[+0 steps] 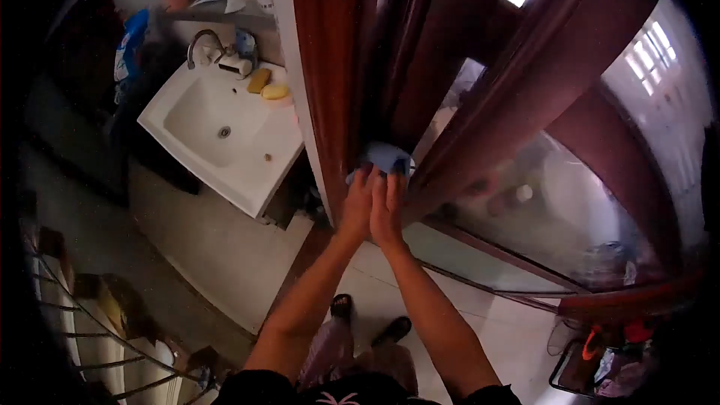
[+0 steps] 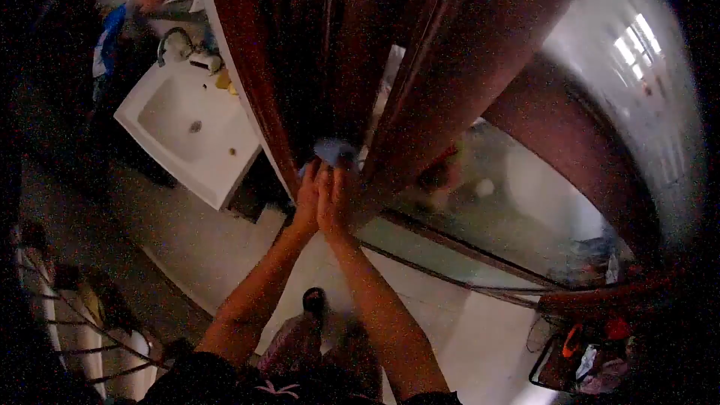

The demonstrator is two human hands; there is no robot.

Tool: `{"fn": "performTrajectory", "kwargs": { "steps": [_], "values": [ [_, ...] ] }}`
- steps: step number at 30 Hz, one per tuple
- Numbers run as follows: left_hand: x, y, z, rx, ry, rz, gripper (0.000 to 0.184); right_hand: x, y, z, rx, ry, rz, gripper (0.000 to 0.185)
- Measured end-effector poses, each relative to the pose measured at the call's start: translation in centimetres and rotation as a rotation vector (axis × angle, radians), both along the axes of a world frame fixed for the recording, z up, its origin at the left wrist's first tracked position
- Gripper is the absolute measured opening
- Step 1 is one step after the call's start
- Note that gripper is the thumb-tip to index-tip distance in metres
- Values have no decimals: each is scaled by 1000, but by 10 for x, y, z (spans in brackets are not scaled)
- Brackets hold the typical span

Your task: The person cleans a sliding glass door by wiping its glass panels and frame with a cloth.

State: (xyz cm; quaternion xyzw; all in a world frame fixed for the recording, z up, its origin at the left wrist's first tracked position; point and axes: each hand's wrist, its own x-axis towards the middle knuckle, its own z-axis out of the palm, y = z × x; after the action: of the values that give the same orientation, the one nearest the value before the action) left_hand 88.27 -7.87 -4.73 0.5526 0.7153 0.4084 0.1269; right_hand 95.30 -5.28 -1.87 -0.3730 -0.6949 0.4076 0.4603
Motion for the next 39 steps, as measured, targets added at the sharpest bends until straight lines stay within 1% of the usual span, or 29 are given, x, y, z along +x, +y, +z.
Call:
{"fn": "performTrajectory", "kwargs": {
  "steps": [1, 3, 5, 8, 11, 12, 15, 19, 22, 24, 27, 29, 31, 32, 33, 34, 35, 36, 37, 38, 39],
  "values": [
    [0, 0, -12, -103, -89, -21, 52, 0, 3, -22, -5, -15, -5, 53],
    [-3, 1, -71, 35, 91, -5, 47, 3, 5, -63, -52, -52, 19, 53],
    [-3, 1, -108, 71, 137, 0, 44, 8, 8, -95, -120, -86, 82, 54],
    [1, 0, -156, -4, 22, 11, 41, 13, 3, -146, -141, -146, 62, 58],
    [5, -6, -206, -21, -22, 47, 39, 9, -3, -206, -255, -62, 49, 52],
    [6, -6, -228, -8, -24, 52, 38, 11, -2, -227, -273, -97, 82, 57],
    [5, -9, -280, 52, 2, 49, 41, 13, -1, -293, -297, -103, 122, 57],
    [-1, -7, -360, 144, 92, 18, 45, 15, -3, -386, -331, -29, 144, 59],
    [5, -17, -413, 60, 194, 92, 44, 15, -5, -457, -365, 27, 167, 59],
    [3, -11, -474, 36, 10, 91, 47, 16, -6, -505, -396, 68, 185, 60],
    [0, -3, -580, 115, -195, 79, 51, 19, -8, -578, -469, 161, 232, 61],
    [5, 6, -625, 121, -269, 30, 55, 23, 1, -628, -555, 235, 272, 61],
    [8, 2, -658, 28, -282, -27, 58, 31, 5, -669, -662, 233, 293, 62],
    [11, -2, -667, -37, -282, -43, 59, 36, 7, -683, -732, 207, 307, 61],
    [15, -5, -672, -133, -272, -29, 60, 37, 6, -693, -721, 163, 279, 64],
    [17, -3, -673, -226, -262, -14, 61, 35, 4, -690, -708, 117, 252, 66],
    [-7, 13, -701, -174, -315, 12, 61, 10, 14, -700, -711, 65, 246, 68],
    [-2, 14, -708, -107, -374, 19, 61, 19, 5, -688, -804, 38, 215, 70],
    [-2, 13, -703, -48, -453, 19, 60, 26, -9, -659, -905, -4, 164, 72],
    [-32, 17, -688, -52, -508, 4, 59, 2, -12, -636, -1006, -21, 116, 74],
    [-37, 20, -697, -54, -554, -7, 58, 0, -8, -642, -1030, -21, 163, 75]
  ]
}}
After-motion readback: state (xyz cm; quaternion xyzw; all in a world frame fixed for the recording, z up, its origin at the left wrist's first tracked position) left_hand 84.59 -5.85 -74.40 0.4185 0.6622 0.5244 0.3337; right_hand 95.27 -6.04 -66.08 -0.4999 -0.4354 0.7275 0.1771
